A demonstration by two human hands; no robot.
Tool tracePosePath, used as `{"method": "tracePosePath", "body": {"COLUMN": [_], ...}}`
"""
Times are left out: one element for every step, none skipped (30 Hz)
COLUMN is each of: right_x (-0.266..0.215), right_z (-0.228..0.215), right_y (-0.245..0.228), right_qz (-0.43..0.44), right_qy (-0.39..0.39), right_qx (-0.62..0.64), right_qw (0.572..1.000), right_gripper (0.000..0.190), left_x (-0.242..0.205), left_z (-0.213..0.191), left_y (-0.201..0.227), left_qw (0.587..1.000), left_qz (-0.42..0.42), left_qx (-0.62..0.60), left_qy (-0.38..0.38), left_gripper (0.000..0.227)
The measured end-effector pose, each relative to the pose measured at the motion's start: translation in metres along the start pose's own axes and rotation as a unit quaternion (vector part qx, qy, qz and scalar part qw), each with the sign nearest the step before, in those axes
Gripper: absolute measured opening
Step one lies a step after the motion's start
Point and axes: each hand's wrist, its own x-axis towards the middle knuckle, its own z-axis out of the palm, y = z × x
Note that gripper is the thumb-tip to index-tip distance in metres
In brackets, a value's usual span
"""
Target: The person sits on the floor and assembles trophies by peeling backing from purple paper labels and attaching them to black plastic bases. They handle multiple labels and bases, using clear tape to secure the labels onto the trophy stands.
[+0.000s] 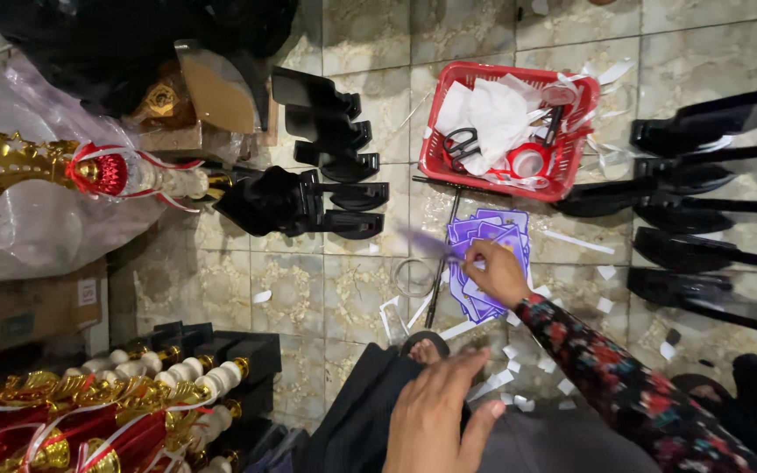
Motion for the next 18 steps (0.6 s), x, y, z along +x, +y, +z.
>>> {"method": "tracePosePath", "body": {"right_x": [-0.010,-0.022,-0.034,-0.046,-0.059,-0.072,-0.083,-0.095,-0.106,-0.119,-0.131,-0.143,-0.152,-0.160,-0.167,-0.175,-0.184,-0.191], "right_z": [-0.012,-0.023,-0.033,-0.049,-0.065,-0.081,-0.092,-0.103,-0.114,-0.125,-0.135,-0.146,-0.153,-0.160,-0.166,-0.164,-0.161,-0.158], "right_y": [-0.012,-0.023,-0.035,-0.051,-0.067,-0.083,-0.089,-0.095,-0.102,-0.113,-0.125,-0.136,-0.146,-0.156,-0.165,-0.164,-0.163,-0.162], "right_qz": [-0.002,-0.013,-0.026,-0.029,-0.098,-0.167,-0.170,-0.282,-0.389,-0.392,-0.458,-0.519,-0.521,-0.569,-0.614,-0.614,-0.610,-0.604], "right_qy": [0.004,0.045,0.087,0.090,0.137,0.183,0.185,0.213,0.237,0.239,0.244,0.248,0.250,0.253,0.255,0.257,0.288,0.318], "right_qx": [-0.003,0.046,0.095,0.092,0.060,0.027,0.025,-0.026,-0.078,-0.081,-0.123,-0.164,-0.168,-0.188,-0.207,-0.211,-0.193,-0.175], "right_qw": [1.000,0.998,0.991,0.991,0.984,0.969,0.968,0.935,0.887,0.885,0.846,0.801,0.799,0.760,0.718,0.716,0.713,0.709], "right_gripper": [0.002,0.003,0.005,0.005,0.005,0.007,0.007,0.009,0.013,0.013,0.010,0.010,0.010,0.008,0.010,0.010,0.007,0.013], "left_x": [-0.002,-0.005,-0.008,-0.011,-0.015,-0.019,-0.022,-0.026,-0.029,-0.030,-0.031,-0.030,-0.032,-0.033,-0.033,-0.031,-0.030,-0.028], "left_z": [0.002,0.004,0.007,0.010,0.012,0.015,0.013,0.012,0.011,0.012,0.013,0.014,0.018,0.023,0.028,0.033,0.038,0.043], "left_y": [0.000,0.001,0.000,0.000,0.000,0.001,0.003,0.005,0.007,0.006,0.005,0.004,0.003,0.002,0.001,0.001,0.001,0.001], "left_qw": [1.000,0.997,0.989,0.988,0.978,0.963,0.962,0.963,0.961,0.960,0.971,0.979,0.978,0.979,0.977,0.977,0.974,0.967], "left_qz": [0.005,0.053,0.102,0.107,0.120,0.134,0.137,0.100,0.062,0.067,0.021,-0.024,-0.019,0.021,0.060,0.064,0.026,-0.014], "left_qx": [-0.001,-0.023,-0.046,-0.047,-0.044,-0.042,-0.042,-0.076,-0.110,-0.112,-0.110,-0.107,-0.108,-0.118,-0.128,-0.129,-0.173,-0.217], "left_qy": [0.001,0.050,0.100,0.102,0.166,0.229,0.232,0.240,0.247,0.249,0.212,0.175,0.175,0.167,0.157,0.157,0.145,0.132], "left_gripper": [0.055,0.045,0.035,0.035,0.021,0.020,0.020,0.022,0.025,0.025,0.032,0.041,0.041,0.042,0.045,0.045,0.042,0.040]}}
